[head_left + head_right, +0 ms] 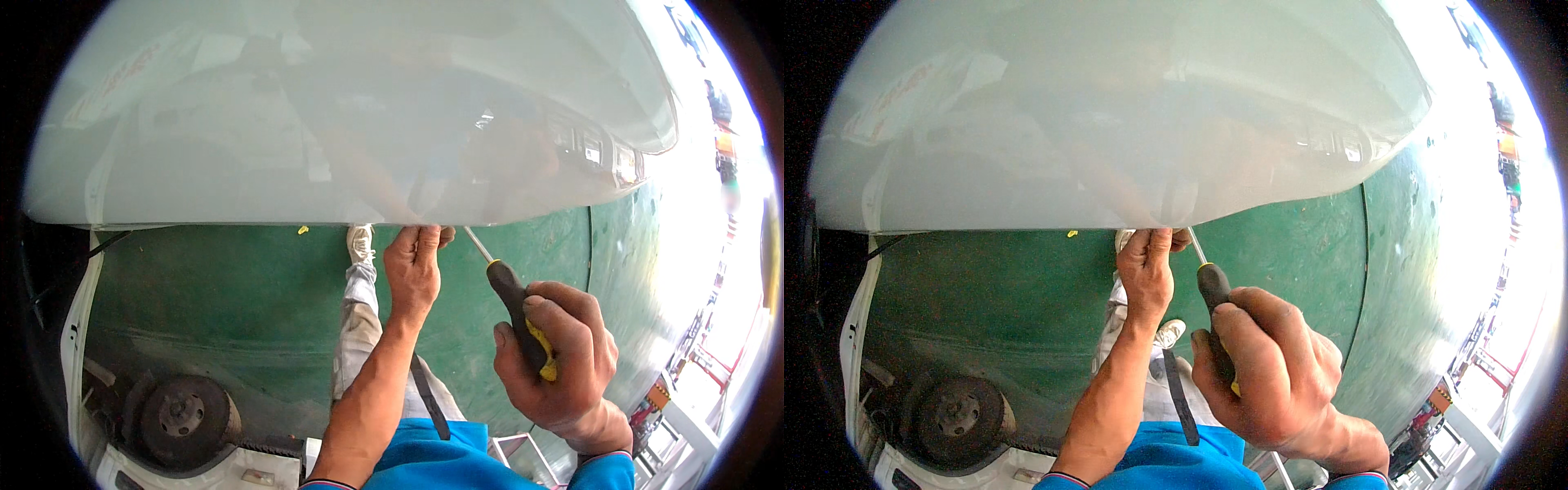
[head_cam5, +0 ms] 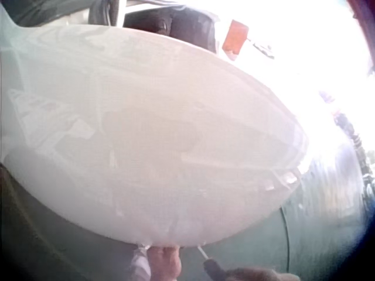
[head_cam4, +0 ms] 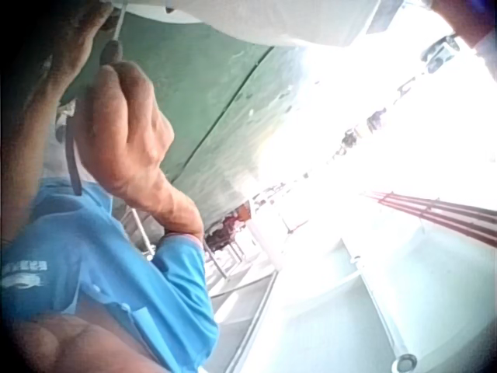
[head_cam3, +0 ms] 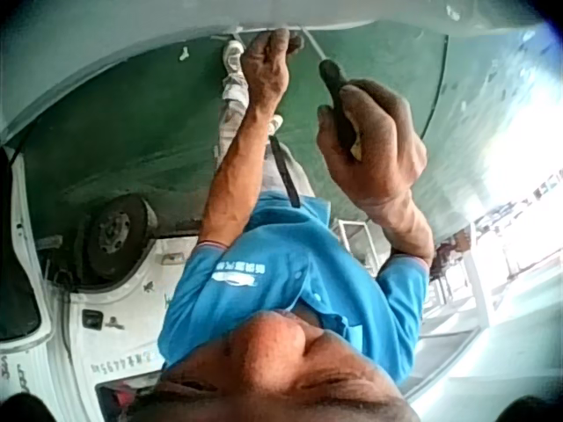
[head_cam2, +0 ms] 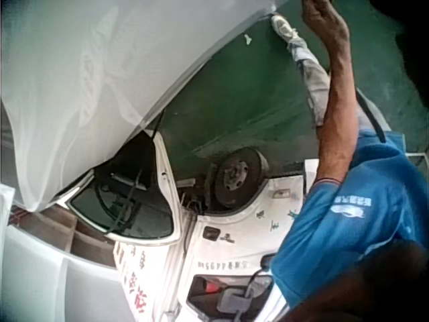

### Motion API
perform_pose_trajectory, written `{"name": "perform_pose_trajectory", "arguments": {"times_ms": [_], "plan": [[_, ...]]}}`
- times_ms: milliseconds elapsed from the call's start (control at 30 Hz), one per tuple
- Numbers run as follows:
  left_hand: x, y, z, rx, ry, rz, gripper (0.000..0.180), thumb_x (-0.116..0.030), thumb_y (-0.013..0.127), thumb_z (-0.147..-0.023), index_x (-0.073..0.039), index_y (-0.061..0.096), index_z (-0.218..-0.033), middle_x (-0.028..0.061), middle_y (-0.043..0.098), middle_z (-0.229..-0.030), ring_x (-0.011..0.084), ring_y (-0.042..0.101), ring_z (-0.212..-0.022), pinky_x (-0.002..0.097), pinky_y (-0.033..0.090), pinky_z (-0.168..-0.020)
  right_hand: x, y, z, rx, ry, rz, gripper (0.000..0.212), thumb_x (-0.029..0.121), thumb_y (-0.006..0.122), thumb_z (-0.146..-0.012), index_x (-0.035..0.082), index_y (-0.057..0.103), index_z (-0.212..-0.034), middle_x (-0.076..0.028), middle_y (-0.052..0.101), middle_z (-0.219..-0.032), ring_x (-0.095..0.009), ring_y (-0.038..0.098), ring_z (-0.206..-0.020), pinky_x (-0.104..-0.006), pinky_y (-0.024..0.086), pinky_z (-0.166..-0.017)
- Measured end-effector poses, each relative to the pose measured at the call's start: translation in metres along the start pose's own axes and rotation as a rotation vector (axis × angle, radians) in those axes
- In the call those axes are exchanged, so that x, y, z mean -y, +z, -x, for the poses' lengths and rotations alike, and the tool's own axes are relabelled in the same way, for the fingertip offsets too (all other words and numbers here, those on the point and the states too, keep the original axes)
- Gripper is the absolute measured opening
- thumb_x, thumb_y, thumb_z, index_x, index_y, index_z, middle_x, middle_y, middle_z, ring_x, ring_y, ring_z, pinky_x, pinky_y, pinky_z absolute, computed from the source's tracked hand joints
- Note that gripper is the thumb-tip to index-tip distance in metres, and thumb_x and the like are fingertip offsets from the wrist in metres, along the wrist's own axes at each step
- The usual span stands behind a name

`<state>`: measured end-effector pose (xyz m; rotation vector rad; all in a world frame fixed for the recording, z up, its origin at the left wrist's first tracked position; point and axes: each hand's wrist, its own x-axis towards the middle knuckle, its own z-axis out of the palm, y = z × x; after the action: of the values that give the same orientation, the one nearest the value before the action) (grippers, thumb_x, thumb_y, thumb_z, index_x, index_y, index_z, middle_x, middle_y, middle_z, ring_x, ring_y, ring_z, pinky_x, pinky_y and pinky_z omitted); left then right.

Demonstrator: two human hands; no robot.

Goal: The person uses a screwdriver to remove fasteners from the rear bumper of a white car. They then pick up a red taillight assembly, align it with the opening, and press it into place to complete the installation.

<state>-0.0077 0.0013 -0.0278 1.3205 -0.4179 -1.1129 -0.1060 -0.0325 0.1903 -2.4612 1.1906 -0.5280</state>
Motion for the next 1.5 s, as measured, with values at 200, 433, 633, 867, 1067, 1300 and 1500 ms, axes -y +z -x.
{"name": "perform_pose_trajectory", "arguments": {"times_ms": [200, 433, 633, 867, 1067, 1300, 1500], "plan": [[-0.010, 0.011, -0.001, -0.063, -0.057, 0.038, 0.025, -0.016, 0.059, -0.107, 0.004, 0.069, -0.097, 0.0039, 0.070, -0.081, 0.0093, 0.060, -0.075, 0.0270, 0.050, -0.072, 0.004, -0.008, -0.013, 0.134, 0.038, 0.031, 0.048, 0.003, 0.083, -0.077, 0.005, 0.058, -0.117, -0.021, 0.068, -0.105, -0.029, 0.075, -0.080, -0.0358, 0.061, -0.065], [-0.013, 0.012, 0.002, -0.092, -0.057, 0.100, 0.025, -0.016, 0.057, -0.108, 0.004, 0.067, -0.098, 0.0015, 0.067, -0.080, 0.0083, 0.056, -0.072, 0.0266, 0.049, -0.069, -0.005, -0.010, -0.025, 0.035, -0.013, 0.009, 0.042, 0.003, 0.086, -0.073, -0.001, 0.063, -0.108, -0.020, 0.070, -0.097, -0.027, 0.072, -0.069, -0.0334, 0.057, -0.055], [-0.009, 0.010, 0.002, -0.103, -0.042, 0.108, 0.026, -0.016, 0.058, -0.108, 0.006, 0.067, -0.098, 0.0024, 0.067, -0.080, 0.0085, 0.056, -0.073, 0.0269, 0.050, -0.070, -0.008, -0.005, -0.008, 0.026, -0.047, 0.008, 0.044, 0.003, 0.086, -0.073, -0.004, 0.063, -0.110, -0.022, 0.070, -0.096, -0.029, 0.073, -0.070, -0.0341, 0.058, -0.055], [-0.004, 0.006, 0.003, -0.084, -0.022, 0.076, 0.024, -0.020, 0.062, -0.106, 0.002, 0.071, -0.101, 0.0063, 0.074, -0.086, 0.0129, 0.068, -0.076, 0.0295, 0.056, -0.072, -0.002, 0.009, 0.001, 0.039, -0.234, 0.113, 0.030, 0.005, 0.082, -0.065, -0.002, 0.071, -0.093, -0.020, 0.070, -0.091, -0.017, 0.061, -0.055, -0.0249, 0.049, -0.046], [-0.012, 0.013, 0.004, -0.110, -0.078, 0.081, 0.023, -0.014, 0.060, -0.107, 0.006, 0.067, -0.098, 0.0033, 0.067, -0.081, 0.0089, 0.058, -0.074, 0.0273, 0.052, -0.072, -0.002, 0.007, -0.007, 0.022, -0.188, 0.128, 0.030, 0.004, 0.081, -0.065, -0.003, 0.071, -0.093, -0.019, 0.070, -0.091, -0.018, 0.064, -0.058, -0.0263, 0.051, -0.048], [-0.020, 0.002, 0.010, -0.113, -0.081, 0.110, 0.023, -0.014, 0.060, -0.107, 0.005, 0.069, -0.099, 0.0061, 0.072, -0.084, 0.0108, 0.064, -0.076, 0.0283, 0.055, -0.074, -0.002, 0.000, -0.038, -0.002, -0.168, -0.004, 0.042, 0.004, 0.087, -0.076, -0.002, 0.063, -0.111, -0.021, 0.069, -0.095, -0.028, 0.073, -0.070, -0.0342, 0.059, -0.055], [-0.018, 0.000, 0.008, -0.110, -0.088, 0.107, 0.026, -0.019, 0.061, -0.106, 0.004, 0.070, -0.100, 0.0067, 0.073, -0.084, 0.0123, 0.066, -0.077, 0.0284, 0.056, -0.075, -0.015, -0.007, -0.039, 0.083, -0.261, 0.003, 0.050, 0.007, 0.086, -0.078, 0.003, 0.061, -0.121, -0.025, 0.068, -0.109, -0.034, 0.076, -0.082, -0.0382, 0.062, -0.058]]}}
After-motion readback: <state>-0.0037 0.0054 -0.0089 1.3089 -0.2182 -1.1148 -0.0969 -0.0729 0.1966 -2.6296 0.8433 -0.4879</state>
